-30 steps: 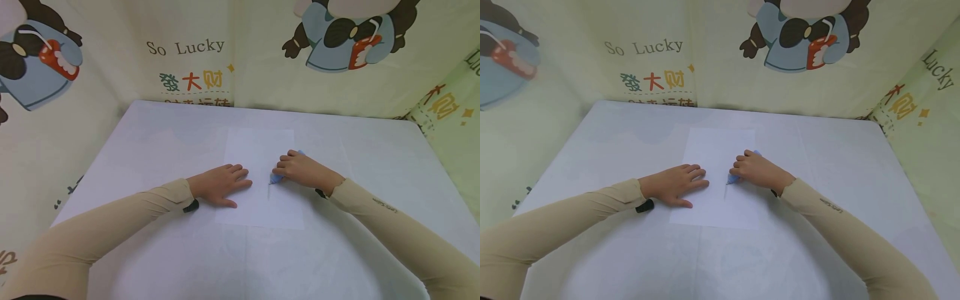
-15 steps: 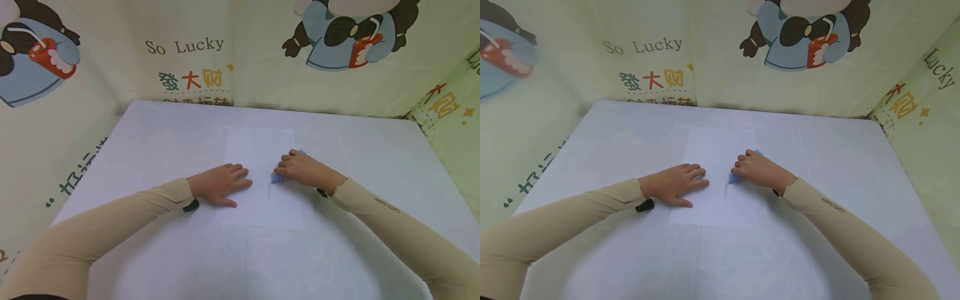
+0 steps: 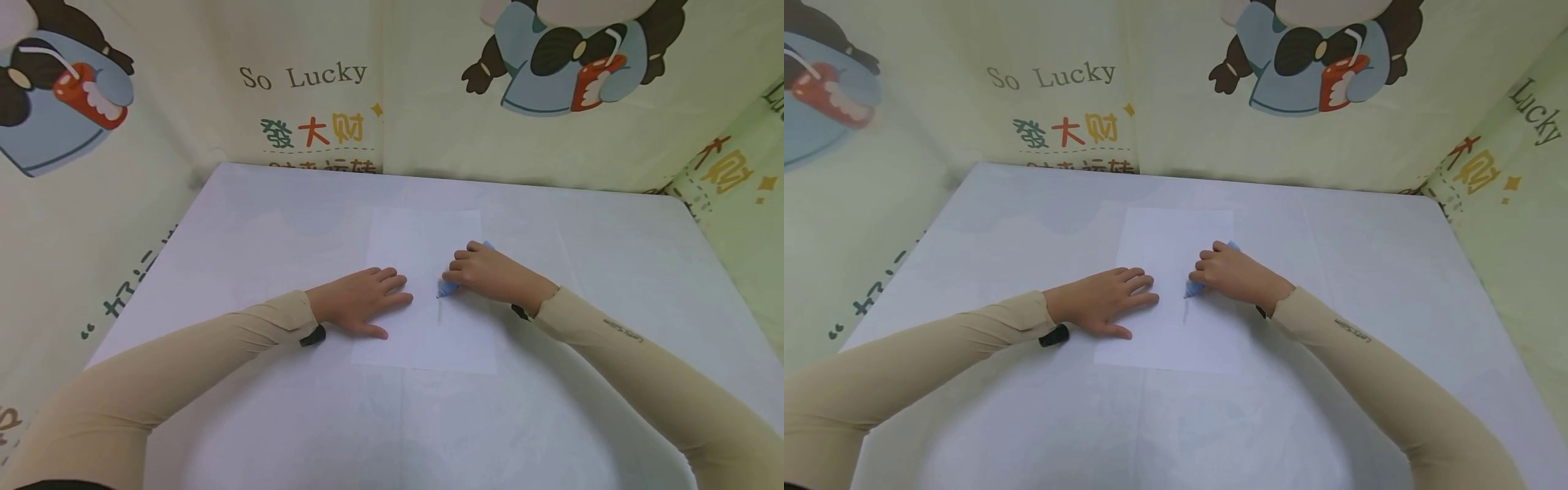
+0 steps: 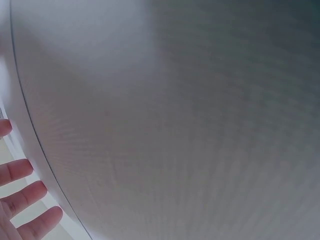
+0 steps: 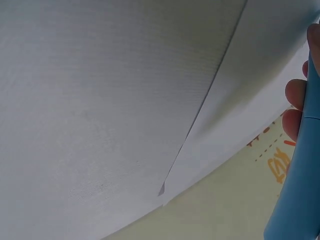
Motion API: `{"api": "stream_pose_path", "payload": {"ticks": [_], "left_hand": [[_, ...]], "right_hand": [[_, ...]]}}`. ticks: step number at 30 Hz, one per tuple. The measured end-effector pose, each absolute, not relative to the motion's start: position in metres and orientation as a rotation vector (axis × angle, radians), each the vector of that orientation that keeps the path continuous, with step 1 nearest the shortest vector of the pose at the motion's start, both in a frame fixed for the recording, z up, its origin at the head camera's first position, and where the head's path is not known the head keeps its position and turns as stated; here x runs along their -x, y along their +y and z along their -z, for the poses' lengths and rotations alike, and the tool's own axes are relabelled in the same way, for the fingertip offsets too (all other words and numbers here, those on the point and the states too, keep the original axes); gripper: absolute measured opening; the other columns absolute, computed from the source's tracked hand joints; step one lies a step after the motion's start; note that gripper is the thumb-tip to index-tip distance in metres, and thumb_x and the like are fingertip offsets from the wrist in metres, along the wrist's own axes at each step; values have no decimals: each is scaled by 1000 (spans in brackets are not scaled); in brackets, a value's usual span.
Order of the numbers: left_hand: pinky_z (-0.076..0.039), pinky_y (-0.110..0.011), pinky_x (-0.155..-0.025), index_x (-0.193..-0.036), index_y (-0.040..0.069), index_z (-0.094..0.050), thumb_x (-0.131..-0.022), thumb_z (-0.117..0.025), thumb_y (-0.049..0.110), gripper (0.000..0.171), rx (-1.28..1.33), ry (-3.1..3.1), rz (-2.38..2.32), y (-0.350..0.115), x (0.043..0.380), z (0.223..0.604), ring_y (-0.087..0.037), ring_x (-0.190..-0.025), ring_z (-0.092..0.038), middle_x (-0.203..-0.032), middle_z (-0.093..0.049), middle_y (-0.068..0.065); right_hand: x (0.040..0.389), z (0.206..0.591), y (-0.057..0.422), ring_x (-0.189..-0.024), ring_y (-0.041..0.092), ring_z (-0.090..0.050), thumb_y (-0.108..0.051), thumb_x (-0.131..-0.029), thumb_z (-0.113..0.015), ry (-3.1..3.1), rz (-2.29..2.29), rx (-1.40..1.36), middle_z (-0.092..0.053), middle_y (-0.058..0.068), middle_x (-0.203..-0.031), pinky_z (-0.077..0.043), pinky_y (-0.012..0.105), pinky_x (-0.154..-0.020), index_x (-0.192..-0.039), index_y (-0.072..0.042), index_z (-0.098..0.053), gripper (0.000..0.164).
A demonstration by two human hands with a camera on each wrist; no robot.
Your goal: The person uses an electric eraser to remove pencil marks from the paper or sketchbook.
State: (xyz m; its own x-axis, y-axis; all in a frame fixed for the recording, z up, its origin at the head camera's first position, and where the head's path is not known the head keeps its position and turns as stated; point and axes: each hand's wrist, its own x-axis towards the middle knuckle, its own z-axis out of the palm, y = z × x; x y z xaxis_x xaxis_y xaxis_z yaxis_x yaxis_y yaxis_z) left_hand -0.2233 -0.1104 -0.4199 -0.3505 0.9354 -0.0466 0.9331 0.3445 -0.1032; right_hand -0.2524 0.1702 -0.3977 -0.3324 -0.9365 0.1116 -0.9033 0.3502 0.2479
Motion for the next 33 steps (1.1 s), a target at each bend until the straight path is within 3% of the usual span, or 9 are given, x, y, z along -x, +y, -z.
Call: {"api": "stream_pose_path", "payload": {"ticks": [18,33], "left_hand": [[-42,-35,-89,-129,16,-44,-83,-49,62,65,1777,-2561,-160,-111,223,420,-22,-108,-46,-121,-48,-6],[-42,-35,-90,-129,15,-44,-83,-51,61,65,1782,-2556,-157,-112,225,422,-22,-109,-46,-121,-48,-6]], "right_hand": [[253,397,168,-73,15,-51,-23,-69,-80,-2377,231,-1652,-64,-4,-77,-36,30,-68,-87,-16,-61,27],[248,397,171,-70,15,-50,-24,-70,-80,-2368,274,-1667,-61,-3,-74,-35,30,-69,-85,-15,-60,27]]}}
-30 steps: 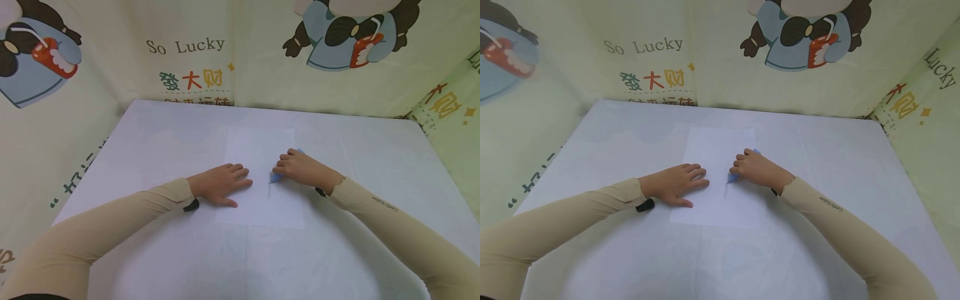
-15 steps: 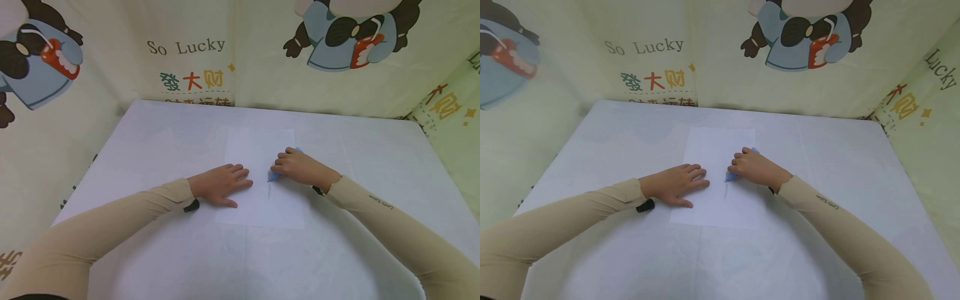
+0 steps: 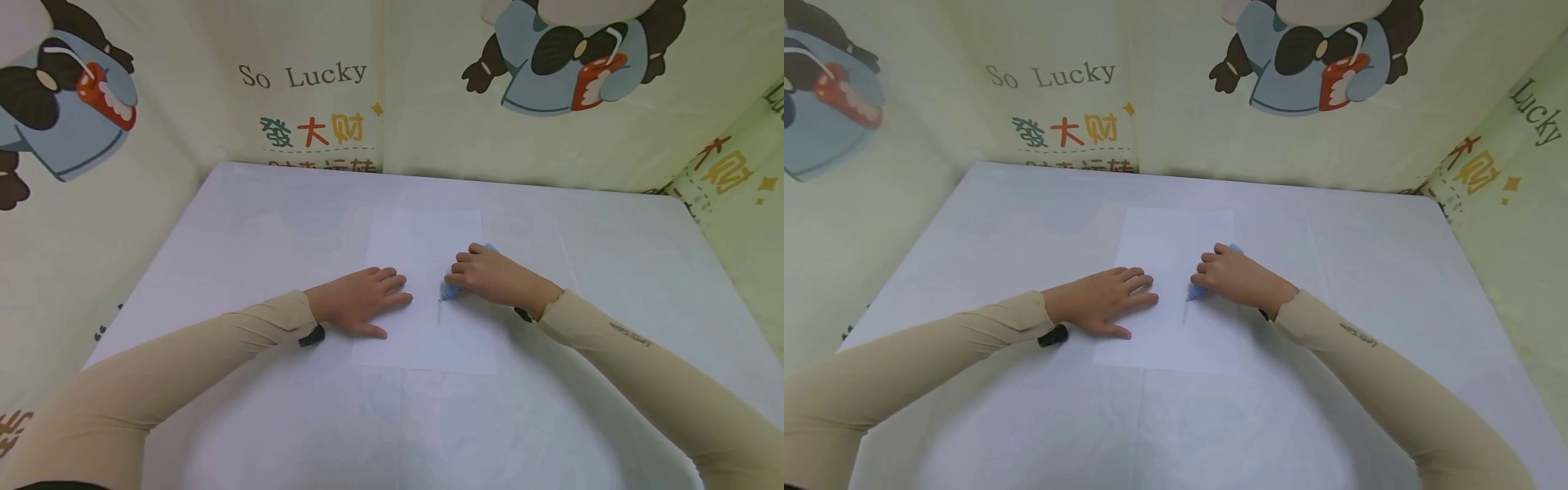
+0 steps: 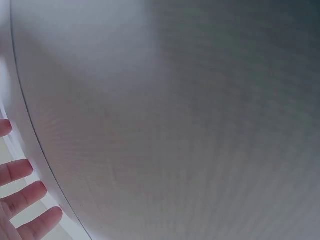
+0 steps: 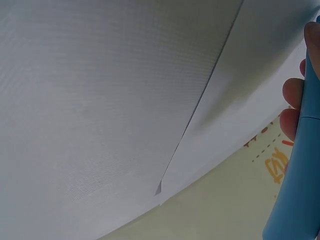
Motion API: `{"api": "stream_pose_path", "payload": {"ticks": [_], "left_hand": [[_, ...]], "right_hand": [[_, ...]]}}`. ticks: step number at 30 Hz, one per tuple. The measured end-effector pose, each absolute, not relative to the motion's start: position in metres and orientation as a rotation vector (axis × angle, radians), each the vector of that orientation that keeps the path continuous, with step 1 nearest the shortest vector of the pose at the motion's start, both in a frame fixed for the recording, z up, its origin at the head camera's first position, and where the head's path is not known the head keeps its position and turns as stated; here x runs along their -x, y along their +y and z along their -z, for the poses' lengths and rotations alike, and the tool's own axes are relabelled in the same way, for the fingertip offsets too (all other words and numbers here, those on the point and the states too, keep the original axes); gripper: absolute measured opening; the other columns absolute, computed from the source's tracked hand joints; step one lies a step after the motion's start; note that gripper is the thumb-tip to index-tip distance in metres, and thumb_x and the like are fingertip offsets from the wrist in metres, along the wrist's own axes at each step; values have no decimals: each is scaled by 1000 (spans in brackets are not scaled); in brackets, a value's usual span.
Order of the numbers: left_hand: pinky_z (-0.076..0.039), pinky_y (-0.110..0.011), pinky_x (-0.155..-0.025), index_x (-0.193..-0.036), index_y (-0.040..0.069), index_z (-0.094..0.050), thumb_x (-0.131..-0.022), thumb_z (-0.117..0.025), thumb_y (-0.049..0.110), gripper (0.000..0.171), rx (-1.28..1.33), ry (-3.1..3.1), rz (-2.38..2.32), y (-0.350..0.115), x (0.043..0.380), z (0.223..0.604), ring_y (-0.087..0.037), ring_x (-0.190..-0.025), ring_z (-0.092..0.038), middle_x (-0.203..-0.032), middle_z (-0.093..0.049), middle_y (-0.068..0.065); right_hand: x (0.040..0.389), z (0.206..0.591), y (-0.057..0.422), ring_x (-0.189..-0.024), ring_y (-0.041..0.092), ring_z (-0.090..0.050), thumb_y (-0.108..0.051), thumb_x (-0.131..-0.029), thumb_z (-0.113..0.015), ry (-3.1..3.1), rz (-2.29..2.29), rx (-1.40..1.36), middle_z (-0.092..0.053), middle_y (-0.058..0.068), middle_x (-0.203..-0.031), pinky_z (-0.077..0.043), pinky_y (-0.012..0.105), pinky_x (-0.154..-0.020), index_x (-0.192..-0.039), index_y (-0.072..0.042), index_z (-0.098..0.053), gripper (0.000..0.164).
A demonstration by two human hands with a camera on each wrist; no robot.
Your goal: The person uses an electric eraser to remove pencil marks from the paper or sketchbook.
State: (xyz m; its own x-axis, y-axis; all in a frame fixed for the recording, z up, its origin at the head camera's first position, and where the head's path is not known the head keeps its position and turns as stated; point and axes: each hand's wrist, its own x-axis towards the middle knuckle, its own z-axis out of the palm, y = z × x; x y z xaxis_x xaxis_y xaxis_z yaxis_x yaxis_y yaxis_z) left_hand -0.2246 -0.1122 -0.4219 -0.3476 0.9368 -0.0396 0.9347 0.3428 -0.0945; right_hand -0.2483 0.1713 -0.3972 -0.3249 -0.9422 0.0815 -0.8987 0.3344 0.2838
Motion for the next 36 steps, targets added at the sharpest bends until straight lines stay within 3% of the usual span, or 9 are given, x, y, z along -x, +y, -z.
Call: {"api": "stream_pose_path", "payload": {"ticks": [36], "left_hand": [[-42,-37,-93,-132,16,-42,-84,-50,60,65,1787,-2586,-178,-111,224,421,-23,-111,-45,-124,-48,-7]], "right_hand": [[243,398,175,-71,15,-51,-23,-71,-79,-2351,291,-1669,-61,-4,-74,-36,31,-70,-85,-16,-60,24]]}}
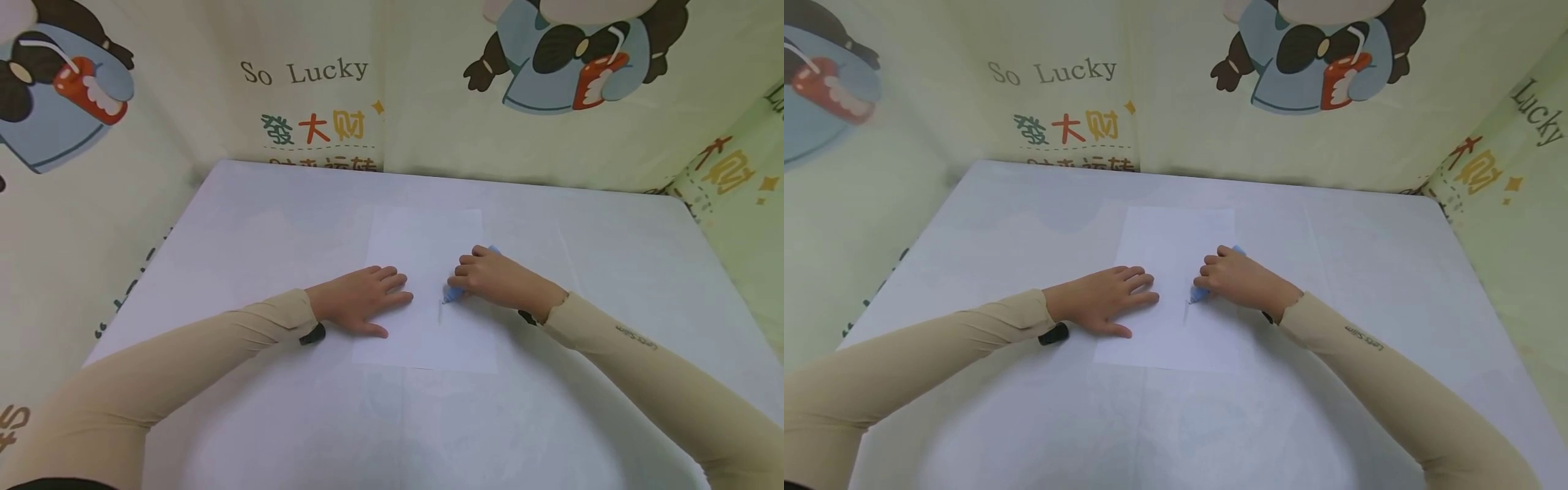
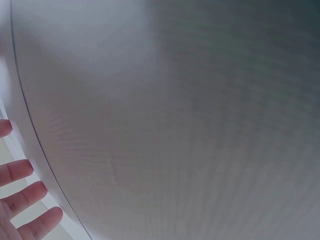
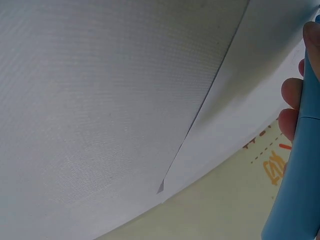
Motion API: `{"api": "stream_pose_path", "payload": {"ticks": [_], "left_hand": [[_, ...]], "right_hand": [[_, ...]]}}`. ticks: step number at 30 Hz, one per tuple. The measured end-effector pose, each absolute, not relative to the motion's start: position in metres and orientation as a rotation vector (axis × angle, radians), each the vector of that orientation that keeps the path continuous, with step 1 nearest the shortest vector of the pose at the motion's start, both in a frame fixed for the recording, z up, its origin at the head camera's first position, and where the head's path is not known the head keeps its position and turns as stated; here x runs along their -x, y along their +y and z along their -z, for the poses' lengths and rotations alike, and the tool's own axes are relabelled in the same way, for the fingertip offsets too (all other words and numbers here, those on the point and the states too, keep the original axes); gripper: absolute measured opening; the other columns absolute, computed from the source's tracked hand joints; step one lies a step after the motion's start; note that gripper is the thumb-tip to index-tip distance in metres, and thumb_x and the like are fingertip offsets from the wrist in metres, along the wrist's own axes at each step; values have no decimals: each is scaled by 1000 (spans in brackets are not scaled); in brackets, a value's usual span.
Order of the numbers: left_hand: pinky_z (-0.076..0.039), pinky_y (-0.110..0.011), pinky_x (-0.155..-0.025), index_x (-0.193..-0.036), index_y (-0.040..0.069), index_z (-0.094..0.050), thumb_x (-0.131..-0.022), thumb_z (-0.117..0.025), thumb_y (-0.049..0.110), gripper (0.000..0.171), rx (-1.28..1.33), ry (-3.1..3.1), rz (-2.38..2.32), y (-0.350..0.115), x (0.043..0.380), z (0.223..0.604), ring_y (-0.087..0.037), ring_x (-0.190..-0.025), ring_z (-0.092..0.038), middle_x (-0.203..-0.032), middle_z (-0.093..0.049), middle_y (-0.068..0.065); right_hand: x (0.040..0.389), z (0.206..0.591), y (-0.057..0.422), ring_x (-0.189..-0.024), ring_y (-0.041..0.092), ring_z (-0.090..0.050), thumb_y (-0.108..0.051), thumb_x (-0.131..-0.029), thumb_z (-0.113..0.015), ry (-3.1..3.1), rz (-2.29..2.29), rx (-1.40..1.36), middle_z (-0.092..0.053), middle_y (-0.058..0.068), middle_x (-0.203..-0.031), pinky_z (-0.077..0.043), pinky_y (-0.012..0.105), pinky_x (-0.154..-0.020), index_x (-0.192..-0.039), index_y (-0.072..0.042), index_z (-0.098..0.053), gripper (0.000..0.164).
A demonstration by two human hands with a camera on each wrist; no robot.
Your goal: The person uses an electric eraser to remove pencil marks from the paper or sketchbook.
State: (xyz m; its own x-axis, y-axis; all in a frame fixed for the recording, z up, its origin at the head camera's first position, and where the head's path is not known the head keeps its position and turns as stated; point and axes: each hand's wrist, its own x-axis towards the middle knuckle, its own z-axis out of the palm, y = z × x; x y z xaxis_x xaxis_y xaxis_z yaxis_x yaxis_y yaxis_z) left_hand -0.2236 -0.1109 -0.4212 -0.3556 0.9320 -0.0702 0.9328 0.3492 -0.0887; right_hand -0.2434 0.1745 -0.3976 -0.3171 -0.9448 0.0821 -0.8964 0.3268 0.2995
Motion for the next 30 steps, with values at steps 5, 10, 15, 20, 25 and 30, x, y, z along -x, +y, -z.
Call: {"api": "stream_pose_path", "payload": {"ticks": [5,10,15,20,25,30], "left_hand": [[-41,-37,-91,-131,15,-43,-84,-50,60,65,-1783,2571,170,-112,224,421,-23,-112,-45,-123,-48,-7],[-41,-37,-92,-132,16,-42,-85,-48,62,66,-1786,2567,175,-111,223,422,-24,-112,-45,-125,-48,-7],[-42,-36,-90,-131,15,-44,-85,-48,62,66,-1807,2576,168,-112,223,422,-23,-110,-46,-123,-48,-7],[-42,-35,-90,-131,15,-43,-85,-49,61,65,-1809,2576,180,-112,224,420,-23,-111,-45,-122,-48,-7],[-41,-36,-92,-132,16,-42,-85,-50,60,65,-1796,2569,187,-113,225,419,-23,-112,-45,-124,-47,-7],[-41,-36,-92,-132,16,-42,-85,-50,61,66,-1796,2571,178,-113,226,419,-23,-112,-45,-124,-47,-7]], "right_hand": [[244,398,172,-70,15,-50,-24,-68,-81,-2343,269,-1673,-60,-4,-74,-35,31,-70,-84,-15,-59,28],[249,398,167,-69,15,-49,-24,-68,-81,-2359,246,-1659,-61,-4,-73,-35,30,-68,-82,-15,-58,28],[251,399,166,-70,15,-50,-24,-69,-80,-2368,260,-1657,-62,-5,-74,-35,30,-68,-83,-17,-60,26],[247,398,172,-70,15,-51,-22,-72,-78,-2358,280,-1665,-61,-5,-74,-35,30,-69,-84,-16,-60,23],[244,396,176,-71,15,-50,-22,-70,-80,-2358,270,-1667,-60,-4,-74,-35,31,-69,-84,-15,-59,26],[248,397,173,-71,16,-50,-21,-69,-81,-2351,265,-1666,-61,-4,-74,-35,31,-69,-85,-15,-58,28]]}}
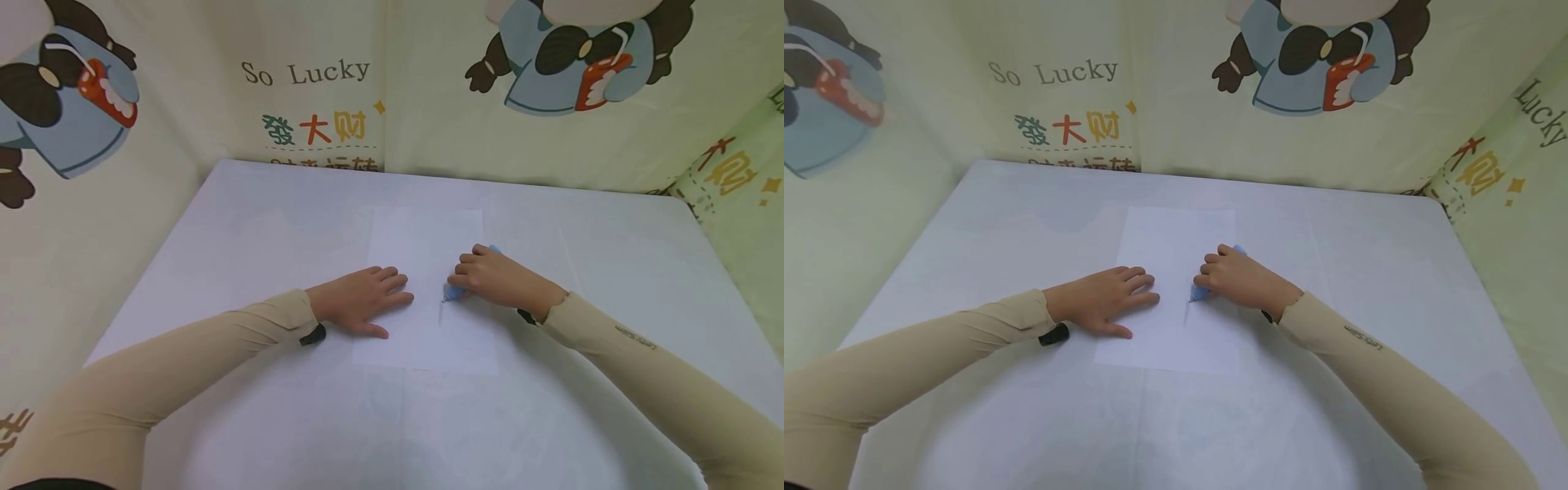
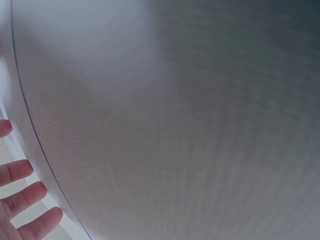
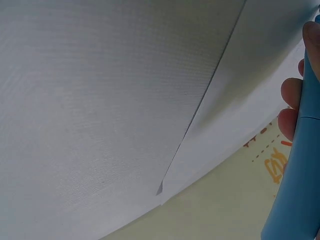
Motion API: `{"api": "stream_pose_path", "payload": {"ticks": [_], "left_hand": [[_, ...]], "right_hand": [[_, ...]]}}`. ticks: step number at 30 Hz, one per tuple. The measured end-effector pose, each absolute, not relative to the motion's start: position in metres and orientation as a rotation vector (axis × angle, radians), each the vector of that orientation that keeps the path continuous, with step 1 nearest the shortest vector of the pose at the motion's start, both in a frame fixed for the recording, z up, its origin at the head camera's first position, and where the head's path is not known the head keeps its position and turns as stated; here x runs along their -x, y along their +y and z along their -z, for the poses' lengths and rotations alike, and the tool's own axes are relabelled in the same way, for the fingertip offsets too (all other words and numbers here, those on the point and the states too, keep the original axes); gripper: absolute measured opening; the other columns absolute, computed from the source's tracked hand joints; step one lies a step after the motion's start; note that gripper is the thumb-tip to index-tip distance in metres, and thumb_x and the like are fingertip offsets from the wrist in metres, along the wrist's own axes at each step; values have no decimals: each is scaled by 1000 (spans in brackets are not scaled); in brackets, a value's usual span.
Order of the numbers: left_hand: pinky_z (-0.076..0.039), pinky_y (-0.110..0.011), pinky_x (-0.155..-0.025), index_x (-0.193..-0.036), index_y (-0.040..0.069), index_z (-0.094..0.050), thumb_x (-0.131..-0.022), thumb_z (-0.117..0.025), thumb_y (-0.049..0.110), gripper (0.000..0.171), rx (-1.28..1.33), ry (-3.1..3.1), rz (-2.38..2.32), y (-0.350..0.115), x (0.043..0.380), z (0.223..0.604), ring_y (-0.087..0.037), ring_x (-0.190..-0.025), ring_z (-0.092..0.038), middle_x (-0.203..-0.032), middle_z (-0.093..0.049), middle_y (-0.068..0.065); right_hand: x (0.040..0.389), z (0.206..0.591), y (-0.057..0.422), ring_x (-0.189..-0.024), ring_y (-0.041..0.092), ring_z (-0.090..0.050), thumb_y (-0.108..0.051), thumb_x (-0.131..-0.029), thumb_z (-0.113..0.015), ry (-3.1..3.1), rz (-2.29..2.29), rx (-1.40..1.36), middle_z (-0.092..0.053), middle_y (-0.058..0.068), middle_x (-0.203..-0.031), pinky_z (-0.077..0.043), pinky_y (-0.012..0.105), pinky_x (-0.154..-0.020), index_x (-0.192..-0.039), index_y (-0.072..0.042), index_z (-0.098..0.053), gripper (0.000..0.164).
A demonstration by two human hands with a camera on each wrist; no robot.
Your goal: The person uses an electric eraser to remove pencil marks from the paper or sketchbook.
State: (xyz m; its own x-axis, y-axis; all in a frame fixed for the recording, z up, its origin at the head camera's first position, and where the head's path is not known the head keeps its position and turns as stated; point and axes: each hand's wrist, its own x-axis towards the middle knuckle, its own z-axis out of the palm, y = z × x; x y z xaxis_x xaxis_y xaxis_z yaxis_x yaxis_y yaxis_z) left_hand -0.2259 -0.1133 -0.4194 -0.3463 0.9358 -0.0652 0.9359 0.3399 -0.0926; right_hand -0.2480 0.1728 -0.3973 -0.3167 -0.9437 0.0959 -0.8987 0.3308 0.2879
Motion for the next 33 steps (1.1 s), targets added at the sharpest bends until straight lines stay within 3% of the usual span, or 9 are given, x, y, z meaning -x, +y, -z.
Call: {"api": "stream_pose_path", "payload": {"ticks": [10,27,33], "left_hand": [[-42,-37,-91,-131,16,-42,-85,-47,63,66,-1807,2569,166,-112,225,420,-23,-111,-46,-124,-48,-7],[-41,-37,-95,-133,16,-41,-85,-48,62,67,-1763,2557,193,-111,224,416,-25,-115,-45,-127,-47,-8],[-41,-38,-95,-132,15,-41,-85,-49,62,67,-1764,2558,196,-111,224,417,-25,-114,-46,-126,-47,-8]], "right_hand": [[250,397,171,-72,16,-52,-18,-71,-79,-2366,256,-1668,-63,-4,-76,-36,31,-70,-87,-16,-62,23],[251,396,169,-71,16,-51,-23,-65,-82,-2346,240,-1670,-63,-3,-75,-36,30,-68,-85,-15,-61,31],[250,396,170,-71,15,-53,-24,-68,-80,-2370,262,-1672,-64,-4,-76,-37,31,-69,-87,-16,-63,26]]}}
